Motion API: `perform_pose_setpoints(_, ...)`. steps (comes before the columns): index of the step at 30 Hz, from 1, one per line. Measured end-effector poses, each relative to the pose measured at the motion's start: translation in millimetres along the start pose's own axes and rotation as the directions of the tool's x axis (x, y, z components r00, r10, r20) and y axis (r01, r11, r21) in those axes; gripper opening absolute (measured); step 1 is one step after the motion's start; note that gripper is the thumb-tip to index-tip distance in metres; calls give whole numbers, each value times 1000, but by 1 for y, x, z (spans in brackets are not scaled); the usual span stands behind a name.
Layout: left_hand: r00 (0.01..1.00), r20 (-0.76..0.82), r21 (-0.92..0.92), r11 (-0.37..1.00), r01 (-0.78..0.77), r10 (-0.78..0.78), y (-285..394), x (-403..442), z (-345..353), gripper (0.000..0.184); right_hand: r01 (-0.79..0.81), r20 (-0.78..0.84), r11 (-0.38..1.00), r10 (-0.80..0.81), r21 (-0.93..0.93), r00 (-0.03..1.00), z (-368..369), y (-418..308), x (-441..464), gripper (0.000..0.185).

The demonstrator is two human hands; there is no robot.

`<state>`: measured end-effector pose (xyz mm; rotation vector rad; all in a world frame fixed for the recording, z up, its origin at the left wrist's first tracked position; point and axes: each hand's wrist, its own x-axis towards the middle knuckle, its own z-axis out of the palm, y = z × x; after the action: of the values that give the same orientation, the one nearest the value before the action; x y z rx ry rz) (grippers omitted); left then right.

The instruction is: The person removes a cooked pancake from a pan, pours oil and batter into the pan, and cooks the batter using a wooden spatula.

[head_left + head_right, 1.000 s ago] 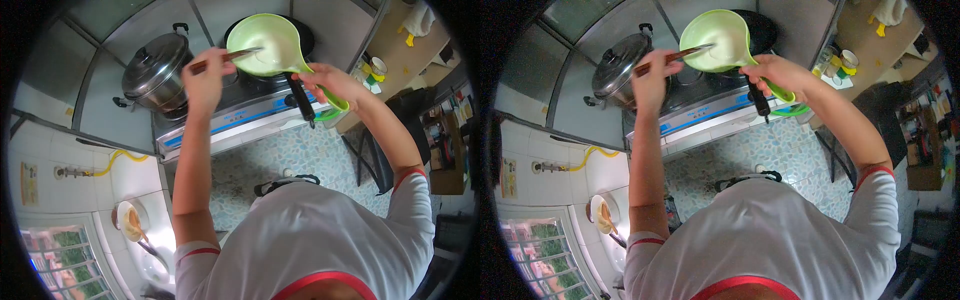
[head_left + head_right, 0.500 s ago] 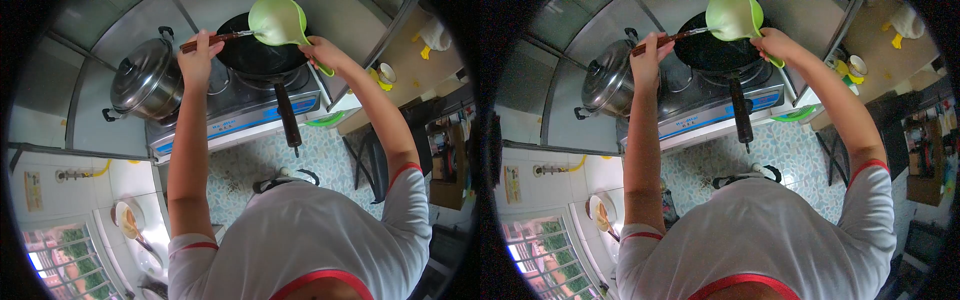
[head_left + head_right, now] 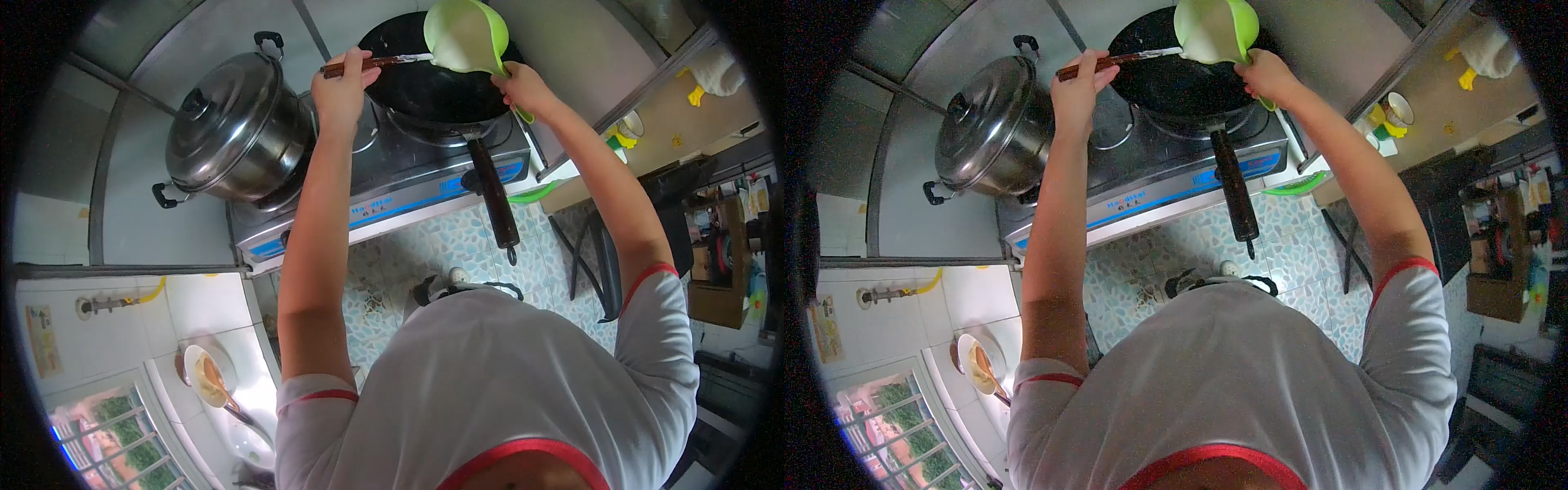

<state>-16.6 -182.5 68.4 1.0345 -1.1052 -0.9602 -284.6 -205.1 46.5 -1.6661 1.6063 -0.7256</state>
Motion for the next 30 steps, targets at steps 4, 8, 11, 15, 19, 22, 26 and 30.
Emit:
perform_pose_setpoints(4,999,-32,12,1000,3,-3,-3,6,-2,29,24,-21,1000,-24,-4,999,1,-6,-1,21)
perform_pose_setpoints(8,999,-19,30,998,-48,49,-13,16,-5,30,40,-43,999,-41,-28,998,0,-11,-4,21)
perform_pose_setpoints(11,1000,-8,115,993,-20,21,-8,27,-5,31,56,-39,998,-57,-21,998,-4,-11,0,21)
perform_pose_setpoints(15,996,7,133,987,-88,88,-10,50,0,31,53,-52,998,-54,-30,997,-9,-18,-3,22)
perform_pose_setpoints(19,998,0,136,988,-69,69,-8,66,14,31,50,-72,999,-51,-14,996,-8,-17,-5,23)
perform_pose_setpoints(22,998,-2,128,990,-60,61,-16,83,25,31,25,-42,998,-28,-64,999,-10,-16,-5,24)
perform_pose_setpoints(26,999,-9,147,988,-42,44,-26,97,36,29,90,-93,992,-98,-86,991,-9,-12,-4,23)
perform_pose_setpoints(30,999,-22,141,990,-23,26,-28,91,49,26,76,-94,996,-80,-54,992,-5,-15,-5,23)
